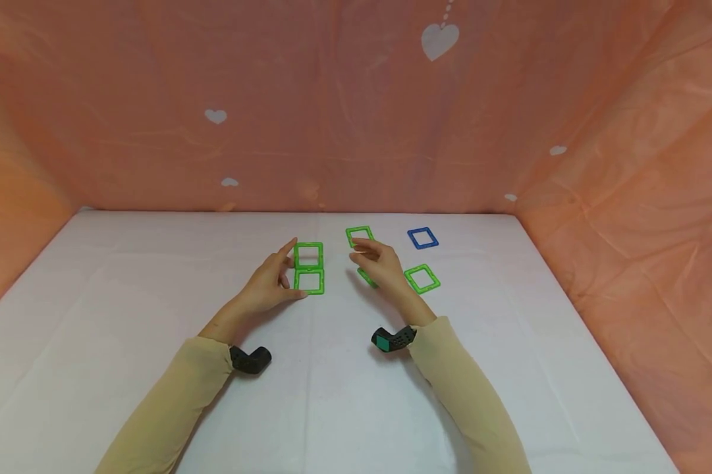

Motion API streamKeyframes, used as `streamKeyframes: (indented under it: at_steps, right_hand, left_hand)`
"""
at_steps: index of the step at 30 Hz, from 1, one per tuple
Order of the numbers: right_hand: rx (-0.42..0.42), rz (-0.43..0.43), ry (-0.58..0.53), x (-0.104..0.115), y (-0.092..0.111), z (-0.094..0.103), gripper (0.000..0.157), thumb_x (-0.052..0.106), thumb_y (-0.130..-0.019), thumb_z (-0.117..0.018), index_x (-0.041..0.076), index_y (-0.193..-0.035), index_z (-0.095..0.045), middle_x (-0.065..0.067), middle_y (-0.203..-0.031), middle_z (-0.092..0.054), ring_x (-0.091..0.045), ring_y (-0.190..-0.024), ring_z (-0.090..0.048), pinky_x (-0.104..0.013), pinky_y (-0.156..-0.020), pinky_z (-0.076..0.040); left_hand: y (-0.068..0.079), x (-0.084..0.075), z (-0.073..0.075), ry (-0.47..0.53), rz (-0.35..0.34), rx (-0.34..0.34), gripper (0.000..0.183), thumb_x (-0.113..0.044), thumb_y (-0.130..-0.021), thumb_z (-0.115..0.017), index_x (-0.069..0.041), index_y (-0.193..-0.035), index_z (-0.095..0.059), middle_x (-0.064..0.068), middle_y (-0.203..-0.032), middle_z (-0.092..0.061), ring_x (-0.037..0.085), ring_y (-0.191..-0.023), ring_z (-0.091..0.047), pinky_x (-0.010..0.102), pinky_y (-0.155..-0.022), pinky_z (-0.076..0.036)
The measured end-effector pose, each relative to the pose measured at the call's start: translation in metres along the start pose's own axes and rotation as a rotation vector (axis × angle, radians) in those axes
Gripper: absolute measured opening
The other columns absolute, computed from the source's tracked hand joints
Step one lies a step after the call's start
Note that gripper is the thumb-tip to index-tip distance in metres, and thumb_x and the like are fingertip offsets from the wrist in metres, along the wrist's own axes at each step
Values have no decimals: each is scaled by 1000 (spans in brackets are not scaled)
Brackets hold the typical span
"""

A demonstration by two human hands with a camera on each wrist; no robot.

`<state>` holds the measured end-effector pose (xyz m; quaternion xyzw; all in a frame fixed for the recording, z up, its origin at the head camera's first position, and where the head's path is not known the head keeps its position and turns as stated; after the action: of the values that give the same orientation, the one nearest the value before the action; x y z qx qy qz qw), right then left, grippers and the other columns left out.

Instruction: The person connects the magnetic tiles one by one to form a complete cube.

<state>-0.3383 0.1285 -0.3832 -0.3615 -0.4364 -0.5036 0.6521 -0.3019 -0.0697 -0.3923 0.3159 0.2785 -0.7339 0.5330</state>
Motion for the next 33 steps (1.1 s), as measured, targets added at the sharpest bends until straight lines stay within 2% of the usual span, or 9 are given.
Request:
streamKeyframes:
  at_steps: [2, 6, 11, 14, 22, 28, 33]
  right_hand:
    - [-19, 24, 62, 1, 1, 4, 43, 12, -92, -62, -1, -132, -55, -22, -129, -58, -33, -117, -57, -27, -91, -49]
    - [-36, 21, 146, 0, 4, 11, 44, 14, -91, -64, -1, -131, -55, -21, -132, -55, -33, -121, -53, -42, -101, -44]
    - [-23, -21, 264, -4, 8, 15, 51, 19, -88, -68, 3, -134, -53, -21, -141, -47, -36, -127, -48, -47, -105, -40]
    - [-19, -36, 335, -6, 11, 18, 56, 22, -86, -71, 4, -136, -52, -22, -142, -45, -38, -129, -46, -48, -106, -39]
    - [-9, -85, 507, -10, 16, 22, 67, 26, -81, -76, 2, -138, -49, -22, -137, -49, -36, -128, -46, -47, -107, -37]
    - [0, -94, 609, -10, 18, 22, 71, 29, -80, -77, -5, -135, -49, -25, -126, -52, -36, -115, -49, -48, -100, -40]
    - [-6, -96, 637, -9, 20, 23, 67, 29, -80, -77, -7, -131, -53, -24, -118, -54, -31, -103, -49, -44, -91, -42]
  left_hand:
    - [0, 0, 0, 5, 0, -4, 102, -6, -74, -82, -5, -153, -17, 21, -117, -49, 17, -71, -52, 24, -64, -43]
    - [0, -2, 1, 10, -2, -7, 102, -6, -74, -82, -6, -153, -17, 21, -116, -49, 17, -71, -52, 25, -64, -43]
    - [0, -1, 0, 7, 3, -3, 102, -7, -74, -82, -7, -153, -17, 21, -117, -49, 17, -72, -51, 24, -64, -43]
    - [0, -1, -1, 5, 11, -1, 102, -7, -74, -82, -8, -153, -17, 20, -118, -49, 17, -72, -51, 24, -63, -42]
    - [1, -3, -1, 5, 3, 0, 100, -8, -75, -81, -8, -152, -18, 21, -118, -49, 17, -71, -52, 25, -63, -43]
    - [1, -4, 0, 7, -6, -4, 99, -7, -75, -81, -7, -152, -18, 22, -118, -49, 17, -71, -52, 24, -63, -43]
    - [2, -5, 0, 8, 1, 3, 99, -7, -75, -81, -8, -152, -18, 22, -119, -49, 18, -72, -52, 25, -63, -43]
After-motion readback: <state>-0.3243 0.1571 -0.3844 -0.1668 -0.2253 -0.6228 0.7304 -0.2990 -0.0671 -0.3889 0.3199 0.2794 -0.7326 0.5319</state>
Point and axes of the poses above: each hand's wrist, its own y-axis away from the middle knuckle, its own z-axis out of the back of the hand, x = y × z, the point moved 9 cm from there along -y, towards the middle knuckle
